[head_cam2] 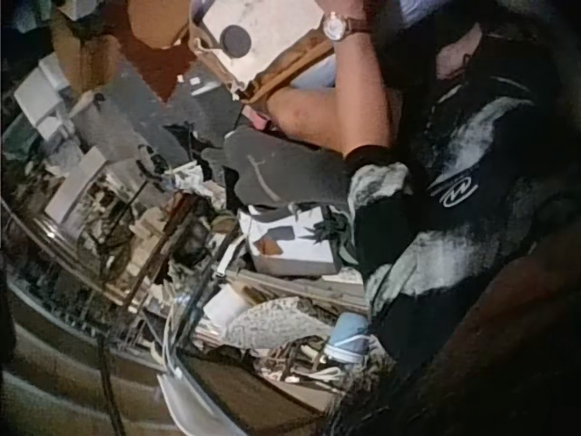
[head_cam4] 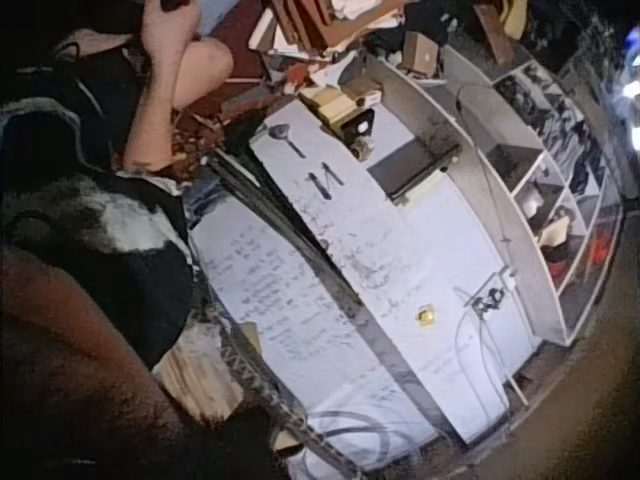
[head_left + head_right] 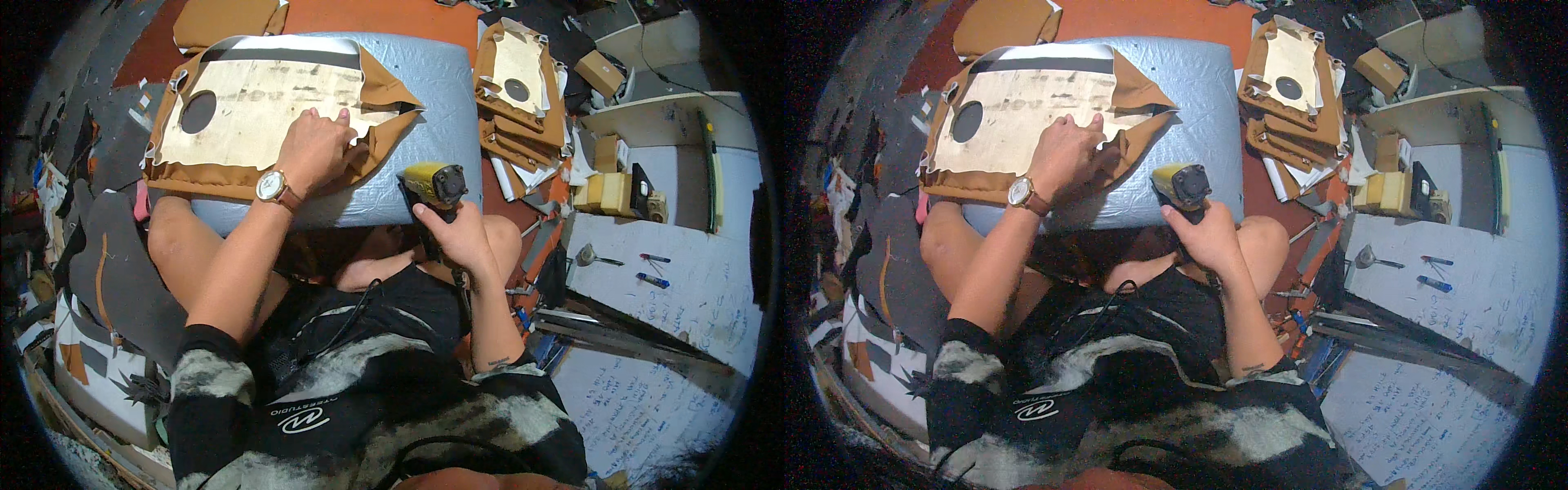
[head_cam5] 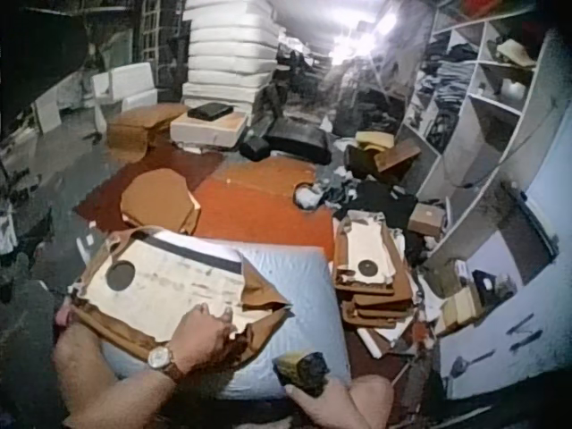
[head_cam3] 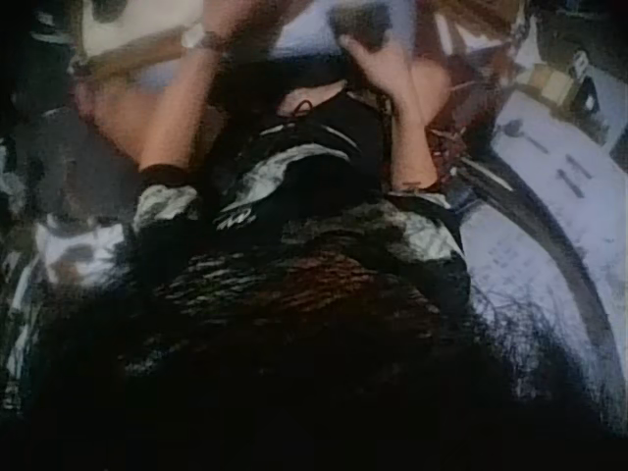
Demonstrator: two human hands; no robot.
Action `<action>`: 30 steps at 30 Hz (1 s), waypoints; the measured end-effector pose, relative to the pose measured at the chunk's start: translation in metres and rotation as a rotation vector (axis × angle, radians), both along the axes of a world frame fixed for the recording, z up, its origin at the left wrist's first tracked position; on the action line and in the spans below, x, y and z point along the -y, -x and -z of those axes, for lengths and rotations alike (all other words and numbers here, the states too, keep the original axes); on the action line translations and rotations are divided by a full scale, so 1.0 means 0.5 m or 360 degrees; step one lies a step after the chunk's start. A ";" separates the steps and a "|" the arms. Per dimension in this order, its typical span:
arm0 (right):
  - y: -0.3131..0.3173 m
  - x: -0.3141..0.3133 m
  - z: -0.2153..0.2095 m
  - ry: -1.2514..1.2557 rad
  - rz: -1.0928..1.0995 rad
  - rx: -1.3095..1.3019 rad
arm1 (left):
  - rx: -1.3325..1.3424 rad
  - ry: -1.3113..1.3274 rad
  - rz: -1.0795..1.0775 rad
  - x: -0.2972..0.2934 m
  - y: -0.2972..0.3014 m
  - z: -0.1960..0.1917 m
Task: The person sits on the floor and uses a staple gun to attach a light brown fabric cover to a rectangular foam cushion. They repeatedly staple along the edges, adjusting the fabric with their hands to secure it to the cushion.
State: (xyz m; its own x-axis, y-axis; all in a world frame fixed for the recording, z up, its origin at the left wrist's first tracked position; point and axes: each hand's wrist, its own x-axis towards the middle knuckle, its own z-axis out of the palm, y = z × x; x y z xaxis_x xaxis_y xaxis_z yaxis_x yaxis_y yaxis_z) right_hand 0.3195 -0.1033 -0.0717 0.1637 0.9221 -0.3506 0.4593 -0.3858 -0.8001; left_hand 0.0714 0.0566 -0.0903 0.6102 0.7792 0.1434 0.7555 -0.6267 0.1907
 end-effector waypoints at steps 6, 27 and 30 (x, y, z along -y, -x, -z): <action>0.035 -0.039 -0.028 -0.0153 -0.0048 -0.0157 | 0.0012 -0.0135 0.0057 -0.010 0.012 0.038; 0.107 -0.055 -0.051 -0.0078 -0.0305 0.0245 | 0.0047 -0.0069 -0.0019 -0.007 0.014 0.054; 0.117 -0.049 -0.037 0.0014 -0.0238 0.0262 | 0.0028 0.0053 0.0029 -0.020 0.014 0.072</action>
